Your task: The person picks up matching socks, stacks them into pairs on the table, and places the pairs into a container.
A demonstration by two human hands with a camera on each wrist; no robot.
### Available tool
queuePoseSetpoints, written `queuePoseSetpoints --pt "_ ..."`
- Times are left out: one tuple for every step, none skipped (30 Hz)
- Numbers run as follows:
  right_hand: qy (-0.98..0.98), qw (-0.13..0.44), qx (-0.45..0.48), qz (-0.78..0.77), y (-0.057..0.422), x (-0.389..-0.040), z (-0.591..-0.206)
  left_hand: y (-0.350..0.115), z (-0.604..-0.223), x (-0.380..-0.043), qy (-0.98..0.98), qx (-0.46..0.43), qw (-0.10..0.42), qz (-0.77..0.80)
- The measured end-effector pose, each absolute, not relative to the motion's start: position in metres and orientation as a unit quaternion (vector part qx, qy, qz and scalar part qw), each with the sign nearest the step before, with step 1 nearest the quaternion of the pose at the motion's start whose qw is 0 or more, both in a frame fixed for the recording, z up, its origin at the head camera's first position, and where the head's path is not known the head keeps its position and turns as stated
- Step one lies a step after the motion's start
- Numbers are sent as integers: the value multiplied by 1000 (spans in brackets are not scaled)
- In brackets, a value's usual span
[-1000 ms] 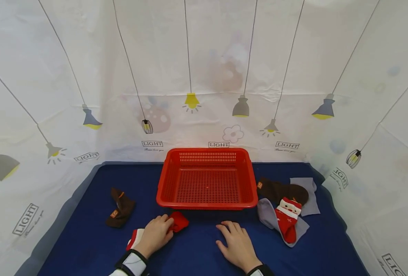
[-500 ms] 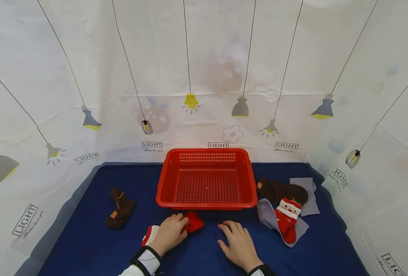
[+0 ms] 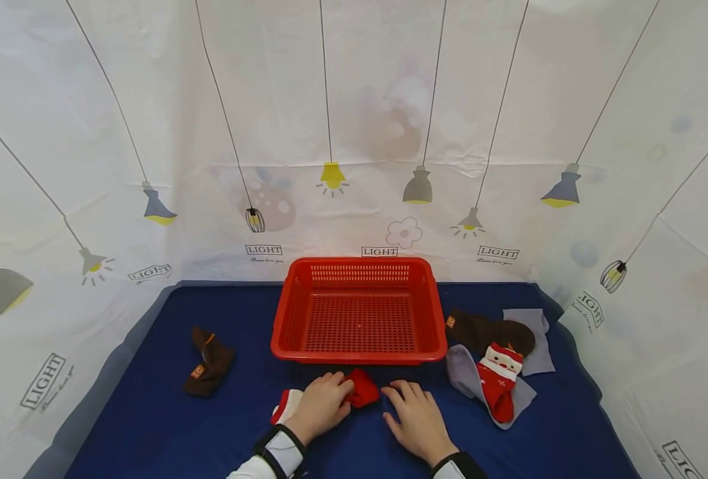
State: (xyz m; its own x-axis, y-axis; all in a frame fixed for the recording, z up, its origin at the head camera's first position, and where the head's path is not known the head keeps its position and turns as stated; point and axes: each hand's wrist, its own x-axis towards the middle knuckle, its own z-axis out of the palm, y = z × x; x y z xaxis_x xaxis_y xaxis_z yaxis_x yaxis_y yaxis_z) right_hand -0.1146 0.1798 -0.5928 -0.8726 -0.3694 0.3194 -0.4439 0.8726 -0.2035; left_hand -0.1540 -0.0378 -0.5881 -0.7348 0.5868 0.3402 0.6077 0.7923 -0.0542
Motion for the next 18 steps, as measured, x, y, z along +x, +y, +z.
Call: queuePoseSetpoints --pt "-958 141 212 134 180 -115 -594 -35 -588 -154 -931 -323 169 -29" --pt "-958 144 211 131 180 -115 -595 -32 -588 -153 -931 -326 165 -28" --pt "-958 147 209 130 181 -115 -596 -29 -587 -152 -930 -328 163 -27" --pt "-958 148 207 129 181 -115 -597 -27 -588 -152 -929 -331 161 -27" --pt "-959 149 205 128 181 -115 -597 -24 -588 -151 -929 -334 160 -27" --pt "-960 149 202 127 182 -115 -598 -22 -588 -151 -928 -336 160 -27" --pt "-961 148 199 125 182 -115 -598 -19 -588 -151 -927 -338 159 -28" --pt "-961 147 197 125 182 -115 -598 -17 -589 -151 -927 -339 158 -27" --pt "-962 146 196 123 183 -115 -598 -14 -589 -151 -927 -340 156 -26" --pt "-963 144 194 121 183 -115 -598 -12 -589 -151 -927 -341 155 -25" --pt "-964 141 192 120 184 -115 -598 -10 -590 -151 -927 -342 153 -23" --pt "-965 138 191 118 184 -115 -598 -8 -590 -151 -926 -343 153 -22" --pt "-965 134 190 118 184 -115 -598 -6 -591 -151 -926 -345 151 -20" --pt "-966 131 189 117 185 -115 -598 -4 -591 -151 -926 -346 150 -19" --pt "-967 128 188 116 185 -115 -599 -3 -592 -152 -925 -347 151 -18" --pt "-967 126 188 115 185 -115 -599 -1 -592 -152 -925 -349 151 -18" --pt "-967 125 188 115 185 -115 -600 0 -593 -152 -924 -351 151 -18" --pt "-967 125 188 115 186 -114 -600 1 -593 -152 -924 -352 151 -17"
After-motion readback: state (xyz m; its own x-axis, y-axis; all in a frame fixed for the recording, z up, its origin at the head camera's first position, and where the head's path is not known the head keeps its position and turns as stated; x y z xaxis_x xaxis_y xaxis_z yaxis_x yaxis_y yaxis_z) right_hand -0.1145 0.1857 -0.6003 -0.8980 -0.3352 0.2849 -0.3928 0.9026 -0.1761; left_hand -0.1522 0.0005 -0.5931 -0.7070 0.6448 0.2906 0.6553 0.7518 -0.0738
